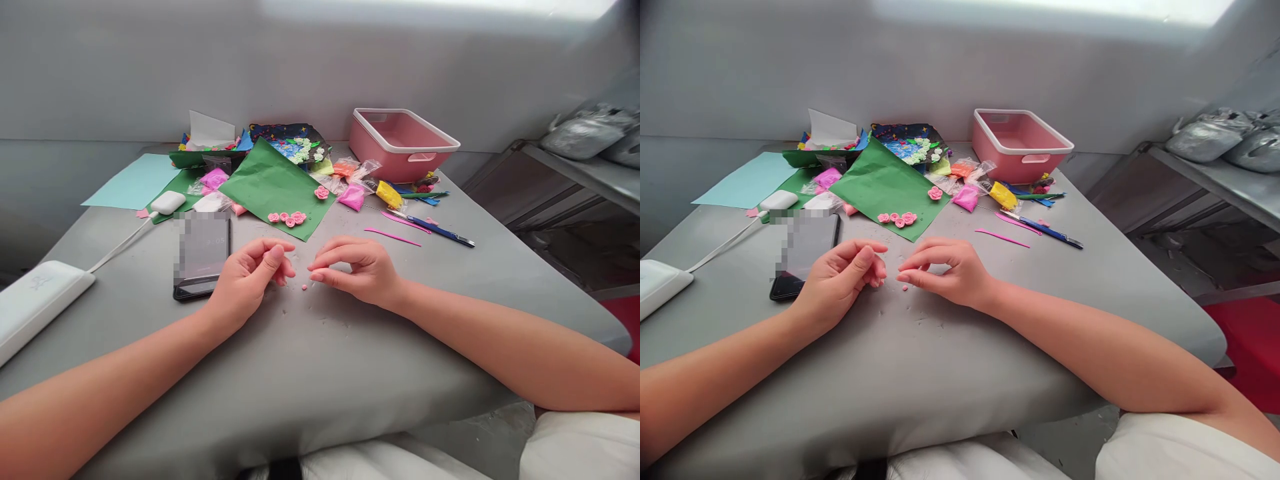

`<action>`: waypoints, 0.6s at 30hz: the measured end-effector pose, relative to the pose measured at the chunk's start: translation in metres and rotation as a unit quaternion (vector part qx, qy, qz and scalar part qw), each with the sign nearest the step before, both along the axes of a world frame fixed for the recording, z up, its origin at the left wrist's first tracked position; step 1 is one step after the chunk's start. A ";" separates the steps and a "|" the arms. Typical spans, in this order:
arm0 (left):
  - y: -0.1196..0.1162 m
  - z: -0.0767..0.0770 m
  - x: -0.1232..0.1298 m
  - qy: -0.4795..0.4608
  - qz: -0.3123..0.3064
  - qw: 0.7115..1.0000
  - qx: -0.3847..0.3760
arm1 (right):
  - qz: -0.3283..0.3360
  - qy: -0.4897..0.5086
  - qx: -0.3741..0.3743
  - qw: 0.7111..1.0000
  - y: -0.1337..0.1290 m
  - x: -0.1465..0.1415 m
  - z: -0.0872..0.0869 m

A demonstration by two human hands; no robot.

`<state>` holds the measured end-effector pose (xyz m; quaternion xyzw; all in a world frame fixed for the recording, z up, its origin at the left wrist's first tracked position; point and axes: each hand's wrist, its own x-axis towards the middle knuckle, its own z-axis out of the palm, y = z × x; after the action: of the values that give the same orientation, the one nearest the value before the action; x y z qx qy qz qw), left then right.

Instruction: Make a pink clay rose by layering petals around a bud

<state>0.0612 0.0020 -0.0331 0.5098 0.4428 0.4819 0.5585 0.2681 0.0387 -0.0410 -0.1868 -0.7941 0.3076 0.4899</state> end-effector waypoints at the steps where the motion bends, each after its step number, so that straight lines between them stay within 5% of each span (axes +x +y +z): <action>1: 0.000 0.001 0.000 -0.010 -0.003 1.000 -0.001 | 0.003 -0.005 -0.006 1.000 0.000 0.000 0.000; 7: -0.001 0.002 -0.001 -0.041 -0.018 0.999 -0.018 | -0.048 0.019 0.007 0.999 0.000 -0.001 0.001; 18: -0.003 0.004 0.001 -0.012 -0.012 1.000 -0.023 | -0.023 0.015 -0.009 1.000 0.002 0.000 -0.004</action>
<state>0.0625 -0.0006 -0.0290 0.4958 0.4410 0.4711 0.5812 0.2684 0.0404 -0.0447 -0.2046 -0.7792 0.3057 0.5075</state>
